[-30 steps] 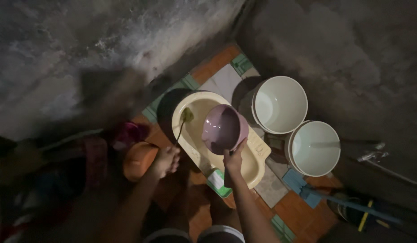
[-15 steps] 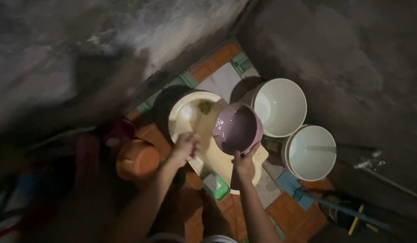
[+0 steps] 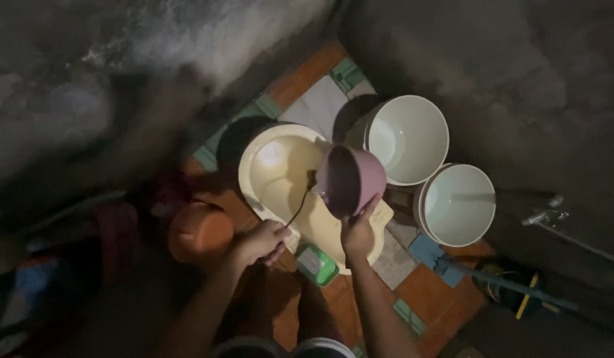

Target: The person scrubs a beige floor-mounted sink using a green brush and soapy water from a pink bucket. They repeatedly scrub the basin, rinse the brush, and pour water into the sink to rinse it out.

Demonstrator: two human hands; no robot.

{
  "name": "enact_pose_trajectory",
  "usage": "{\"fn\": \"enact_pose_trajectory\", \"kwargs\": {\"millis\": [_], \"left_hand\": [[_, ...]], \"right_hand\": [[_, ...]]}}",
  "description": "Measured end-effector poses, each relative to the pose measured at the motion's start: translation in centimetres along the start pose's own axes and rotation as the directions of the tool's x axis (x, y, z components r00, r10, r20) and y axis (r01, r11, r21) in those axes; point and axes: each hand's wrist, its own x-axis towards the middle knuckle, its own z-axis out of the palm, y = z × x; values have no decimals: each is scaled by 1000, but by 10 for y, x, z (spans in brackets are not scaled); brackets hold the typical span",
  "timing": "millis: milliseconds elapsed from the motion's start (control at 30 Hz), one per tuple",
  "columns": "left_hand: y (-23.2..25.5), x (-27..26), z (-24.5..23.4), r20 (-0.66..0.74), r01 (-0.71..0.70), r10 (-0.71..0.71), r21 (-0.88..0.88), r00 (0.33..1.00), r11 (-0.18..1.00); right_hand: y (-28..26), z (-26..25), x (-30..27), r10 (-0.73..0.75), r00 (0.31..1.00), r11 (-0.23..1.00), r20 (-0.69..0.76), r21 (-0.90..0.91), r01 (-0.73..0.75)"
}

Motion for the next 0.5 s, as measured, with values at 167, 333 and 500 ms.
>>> {"fn": "enact_pose_trajectory", "kwargs": {"millis": [167,333,500], "left_hand": [[3,-38,8,9,8,-8,-35,1000,999],[2,-52,11,-24,18,-19,-64,1000,998],[9,-55,26,-54,-26,22,-80,998,996]], "right_hand": [[-17,-13,-2,-114,993,989,24,-89,116],[-29,-25,-4,-167,984,964,53,-202,175],[-28,-35,-17,-92,980,945,175,-294,141]]}}
